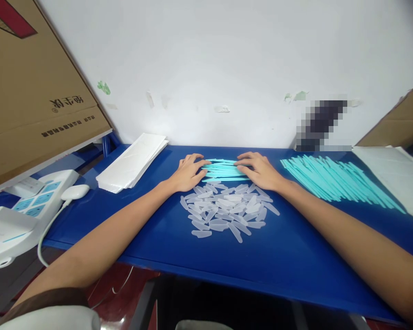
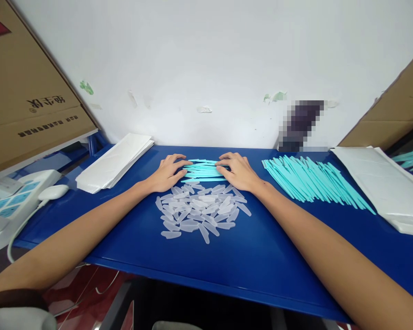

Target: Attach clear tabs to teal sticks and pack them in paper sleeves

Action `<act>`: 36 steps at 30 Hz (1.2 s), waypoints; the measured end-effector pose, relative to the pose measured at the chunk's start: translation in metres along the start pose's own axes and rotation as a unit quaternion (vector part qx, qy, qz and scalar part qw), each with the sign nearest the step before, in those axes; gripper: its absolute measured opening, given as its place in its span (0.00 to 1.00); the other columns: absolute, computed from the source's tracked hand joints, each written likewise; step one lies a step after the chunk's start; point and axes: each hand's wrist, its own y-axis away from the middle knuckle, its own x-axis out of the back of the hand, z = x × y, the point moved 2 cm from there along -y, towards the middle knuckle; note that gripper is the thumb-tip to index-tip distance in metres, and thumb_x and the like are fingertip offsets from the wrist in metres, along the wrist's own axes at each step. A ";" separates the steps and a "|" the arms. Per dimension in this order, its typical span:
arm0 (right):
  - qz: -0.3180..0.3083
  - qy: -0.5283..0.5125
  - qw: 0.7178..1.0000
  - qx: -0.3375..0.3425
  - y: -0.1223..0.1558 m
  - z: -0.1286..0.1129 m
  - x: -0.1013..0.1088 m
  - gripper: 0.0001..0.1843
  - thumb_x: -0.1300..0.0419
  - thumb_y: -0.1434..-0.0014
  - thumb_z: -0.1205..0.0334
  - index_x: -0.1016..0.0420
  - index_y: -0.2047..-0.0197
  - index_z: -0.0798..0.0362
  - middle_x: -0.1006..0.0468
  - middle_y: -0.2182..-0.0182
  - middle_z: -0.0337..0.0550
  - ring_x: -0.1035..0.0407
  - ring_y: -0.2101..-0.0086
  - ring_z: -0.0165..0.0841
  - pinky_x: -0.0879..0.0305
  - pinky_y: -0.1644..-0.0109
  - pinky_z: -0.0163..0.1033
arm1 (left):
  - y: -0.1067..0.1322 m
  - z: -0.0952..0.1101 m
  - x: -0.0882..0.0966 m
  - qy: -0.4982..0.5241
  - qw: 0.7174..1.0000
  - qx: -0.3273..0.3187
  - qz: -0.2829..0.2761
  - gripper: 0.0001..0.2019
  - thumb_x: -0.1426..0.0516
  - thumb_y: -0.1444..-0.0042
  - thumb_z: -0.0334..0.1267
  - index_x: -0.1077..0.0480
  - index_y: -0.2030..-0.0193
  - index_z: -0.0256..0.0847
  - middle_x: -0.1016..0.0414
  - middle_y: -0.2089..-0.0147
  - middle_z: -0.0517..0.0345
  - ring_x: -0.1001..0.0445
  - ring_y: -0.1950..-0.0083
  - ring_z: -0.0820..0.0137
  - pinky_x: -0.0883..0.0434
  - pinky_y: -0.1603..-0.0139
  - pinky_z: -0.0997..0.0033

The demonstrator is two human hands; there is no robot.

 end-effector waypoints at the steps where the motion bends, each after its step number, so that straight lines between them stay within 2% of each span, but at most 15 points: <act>1: -0.006 0.006 1.000 0.001 0.000 0.000 0.000 0.24 0.52 0.32 0.48 0.18 0.48 0.46 0.26 0.40 0.48 0.36 0.41 0.52 0.44 0.38 0.65 | 0.000 0.000 0.000 -0.001 1.000 0.001 -0.001 0.24 0.57 0.30 0.49 0.34 0.33 0.48 0.41 0.31 0.44 0.44 0.31 0.48 0.44 0.33 0.38; 7: -0.017 0.009 1.000 0.012 0.001 -0.001 -0.001 0.26 0.54 0.31 0.45 0.21 0.42 0.42 0.28 0.38 0.48 0.38 0.40 0.52 0.44 0.38 0.66 | 0.000 -0.003 -0.002 -0.006 1.000 0.012 0.009 0.27 0.58 0.30 0.50 0.37 0.30 0.47 0.40 0.31 0.43 0.44 0.31 0.47 0.43 0.34 0.37; 13: -0.002 0.015 1.000 -0.001 0.000 0.002 -0.002 0.28 0.56 0.30 0.44 0.21 0.41 0.44 0.27 0.39 0.50 0.37 0.41 0.53 0.43 0.39 0.66 | -0.002 -0.007 -0.005 -0.028 0.998 0.055 0.018 0.28 0.60 0.30 0.52 0.36 0.31 0.45 0.40 0.30 0.43 0.46 0.29 0.48 0.44 0.33 0.38; 18: -0.009 0.016 1.000 -0.018 -0.002 0.001 -0.003 0.29 0.55 0.31 0.44 0.22 0.41 0.46 0.27 0.39 0.50 0.37 0.40 0.54 0.44 0.38 0.67 | -0.002 -0.006 -0.006 -0.030 0.998 0.057 0.001 0.29 0.61 0.30 0.53 0.36 0.31 0.45 0.42 0.29 0.41 0.47 0.28 0.46 0.45 0.33 0.36; 21: -0.008 0.003 1.000 -0.018 -0.002 0.001 -0.002 0.29 0.56 0.30 0.45 0.23 0.39 0.48 0.28 0.38 0.50 0.37 0.39 0.53 0.44 0.37 0.65 | -0.002 -0.005 -0.004 -0.017 0.998 0.054 0.009 0.28 0.60 0.30 0.52 0.36 0.31 0.45 0.41 0.30 0.41 0.46 0.29 0.46 0.45 0.34 0.36; 25: -0.015 -0.028 0.999 0.009 -0.001 -0.001 0.002 0.28 0.51 0.32 0.44 0.27 0.37 0.45 0.29 0.37 0.48 0.37 0.39 0.51 0.44 0.36 0.63 | -0.002 -0.003 0.000 0.019 0.999 0.040 0.002 0.27 0.55 0.32 0.54 0.38 0.30 0.48 0.41 0.30 0.44 0.44 0.29 0.47 0.44 0.33 0.37; 28: -0.046 -0.020 0.999 0.012 0.000 -0.004 0.004 0.34 0.43 0.38 0.39 0.31 0.33 0.44 0.32 0.34 0.48 0.39 0.37 0.53 0.45 0.36 0.65 | -0.001 -0.004 0.001 0.032 0.999 0.015 -0.019 0.30 0.52 0.34 0.58 0.39 0.29 0.50 0.44 0.27 0.46 0.46 0.28 0.48 0.47 0.30 0.37; 31: -0.063 -0.003 0.998 0.014 0.000 -0.006 0.003 0.37 0.40 0.40 0.38 0.33 0.32 0.44 0.33 0.33 0.48 0.40 0.37 0.54 0.44 0.36 0.65 | -0.002 -0.005 0.001 0.027 0.999 0.003 -0.031 0.33 0.49 0.36 0.60 0.41 0.28 0.50 0.47 0.25 0.45 0.48 0.26 0.47 0.49 0.29 0.36; 36: -0.050 0.003 0.999 -0.003 -0.003 -0.003 0.001 0.31 0.43 0.36 0.43 0.30 0.34 0.46 0.29 0.36 0.48 0.36 0.39 0.52 0.42 0.36 0.64 | -0.005 -0.006 -0.003 0.021 0.998 0.065 -0.014 0.35 0.53 0.35 0.63 0.42 0.28 0.45 0.47 0.27 0.39 0.46 0.27 0.42 0.45 0.30 0.36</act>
